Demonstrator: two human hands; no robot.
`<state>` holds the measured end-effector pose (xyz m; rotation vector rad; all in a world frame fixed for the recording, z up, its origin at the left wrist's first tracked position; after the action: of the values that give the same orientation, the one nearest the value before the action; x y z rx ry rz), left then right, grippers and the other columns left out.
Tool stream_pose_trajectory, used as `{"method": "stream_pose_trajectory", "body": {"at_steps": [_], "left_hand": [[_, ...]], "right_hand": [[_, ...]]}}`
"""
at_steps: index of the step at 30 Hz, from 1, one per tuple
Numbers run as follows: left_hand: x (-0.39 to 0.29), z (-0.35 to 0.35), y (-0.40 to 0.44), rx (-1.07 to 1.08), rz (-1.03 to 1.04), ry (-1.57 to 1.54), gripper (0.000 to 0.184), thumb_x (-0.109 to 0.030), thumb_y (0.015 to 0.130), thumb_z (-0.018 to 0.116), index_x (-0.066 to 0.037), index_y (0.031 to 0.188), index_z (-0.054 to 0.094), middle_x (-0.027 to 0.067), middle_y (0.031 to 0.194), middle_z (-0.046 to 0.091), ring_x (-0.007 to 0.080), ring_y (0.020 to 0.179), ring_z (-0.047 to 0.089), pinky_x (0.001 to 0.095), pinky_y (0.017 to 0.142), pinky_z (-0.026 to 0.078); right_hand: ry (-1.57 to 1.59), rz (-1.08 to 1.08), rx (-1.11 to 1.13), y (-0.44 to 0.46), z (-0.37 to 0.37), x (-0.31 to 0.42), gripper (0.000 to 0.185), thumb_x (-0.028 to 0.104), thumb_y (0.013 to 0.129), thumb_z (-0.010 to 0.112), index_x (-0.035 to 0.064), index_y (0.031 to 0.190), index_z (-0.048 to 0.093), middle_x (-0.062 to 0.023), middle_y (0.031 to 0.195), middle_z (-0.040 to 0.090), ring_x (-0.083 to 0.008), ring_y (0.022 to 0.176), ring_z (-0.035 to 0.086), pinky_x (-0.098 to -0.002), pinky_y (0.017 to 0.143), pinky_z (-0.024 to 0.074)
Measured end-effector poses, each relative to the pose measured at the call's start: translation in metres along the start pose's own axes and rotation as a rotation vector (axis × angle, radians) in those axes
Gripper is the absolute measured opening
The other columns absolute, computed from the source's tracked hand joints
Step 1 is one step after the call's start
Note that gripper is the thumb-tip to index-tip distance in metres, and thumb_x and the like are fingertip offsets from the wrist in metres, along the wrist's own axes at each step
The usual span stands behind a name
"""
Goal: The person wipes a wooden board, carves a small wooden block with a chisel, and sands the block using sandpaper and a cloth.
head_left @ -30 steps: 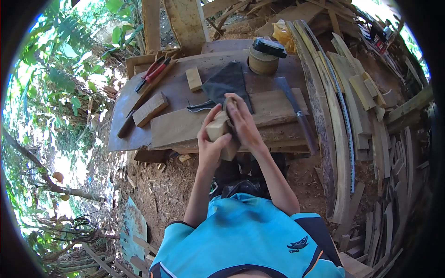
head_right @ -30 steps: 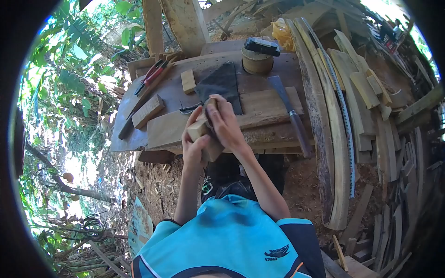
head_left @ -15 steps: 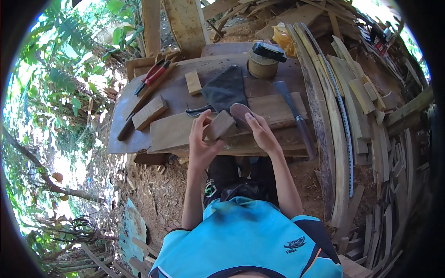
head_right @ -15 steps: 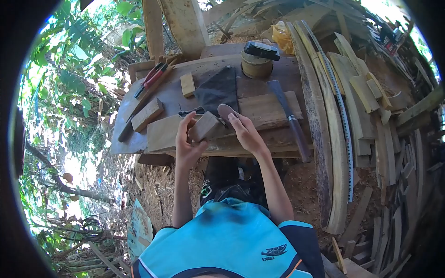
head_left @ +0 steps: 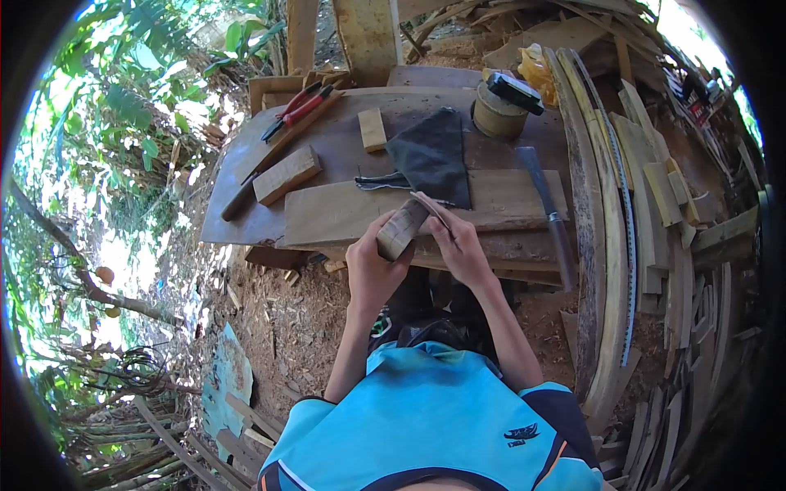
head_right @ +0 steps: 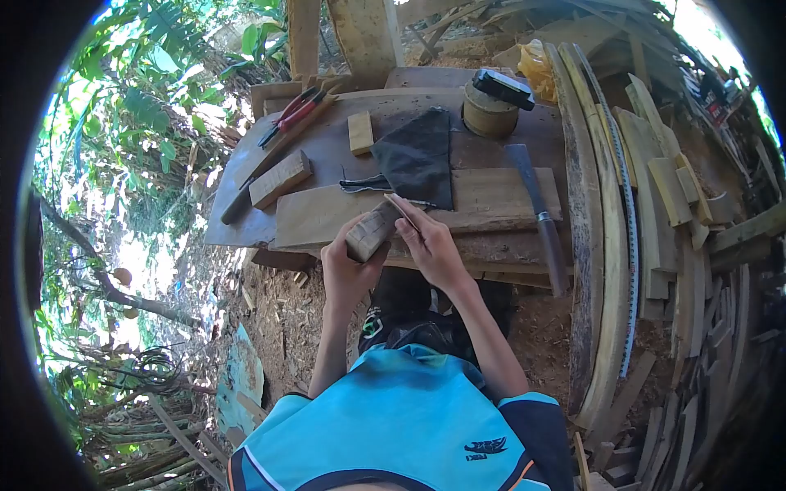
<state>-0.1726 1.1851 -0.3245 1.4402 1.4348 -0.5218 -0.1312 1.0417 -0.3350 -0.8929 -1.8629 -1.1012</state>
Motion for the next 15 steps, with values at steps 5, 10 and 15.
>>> {"method": "stream_pose_trajectory", "body": {"at_steps": [5, 10, 15], "left_hand": [[0.013, -0.003, -0.002, 0.122, 0.032, -0.055, 0.042, -0.003, 0.068, 0.069, -0.004, 0.109, 0.060, 0.0189, 0.094, 0.066, 0.0340, 0.091, 0.064, 0.0355, 0.075, 0.050], [0.000, 0.001, 0.002, 0.022, -0.001, -0.044, 0.033, -0.001, 0.068, 0.067, -0.002, 0.100, 0.059, 0.0179, 0.087, 0.066, 0.0329, 0.085, 0.065, 0.0338, 0.072, 0.051], [0.019, -0.004, -0.008, 0.013, -0.101, -0.140, 0.035, -0.004, 0.070, 0.073, -0.001, 0.097, 0.052, 0.0159, 0.084, 0.065, 0.0257, 0.081, 0.066, 0.0312, 0.069, 0.049]], "right_hand": [[-0.038, -0.208, 0.002, -0.011, 0.005, 0.024, 0.032, 0.004, 0.088, 0.053, 0.0044, 0.120, 0.056, -0.0179, 0.121, 0.056, -0.0333, 0.119, 0.049, -0.0396, 0.101, 0.0380], [-0.053, -0.277, -0.038, -0.007, 0.011, 0.033, 0.026, 0.005, 0.089, 0.052, 0.0019, 0.115, 0.058, -0.0178, 0.115, 0.060, -0.0317, 0.116, 0.053, -0.0380, 0.101, 0.0392], [-0.148, 0.113, -0.041, 0.010, -0.023, -0.010, 0.025, 0.012, 0.089, 0.057, 0.0002, 0.111, 0.058, -0.0187, 0.101, 0.064, -0.0319, 0.090, 0.064, -0.0399, 0.074, 0.0499]]}}
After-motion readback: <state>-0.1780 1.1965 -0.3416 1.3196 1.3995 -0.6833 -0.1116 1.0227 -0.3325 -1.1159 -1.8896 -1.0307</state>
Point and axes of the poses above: each hand's wrist, its own y-axis towards the middle knuckle, its own z-axis out of the palm, x = y × z, the point moved 2 cm from there along y, towards the middle knuckle
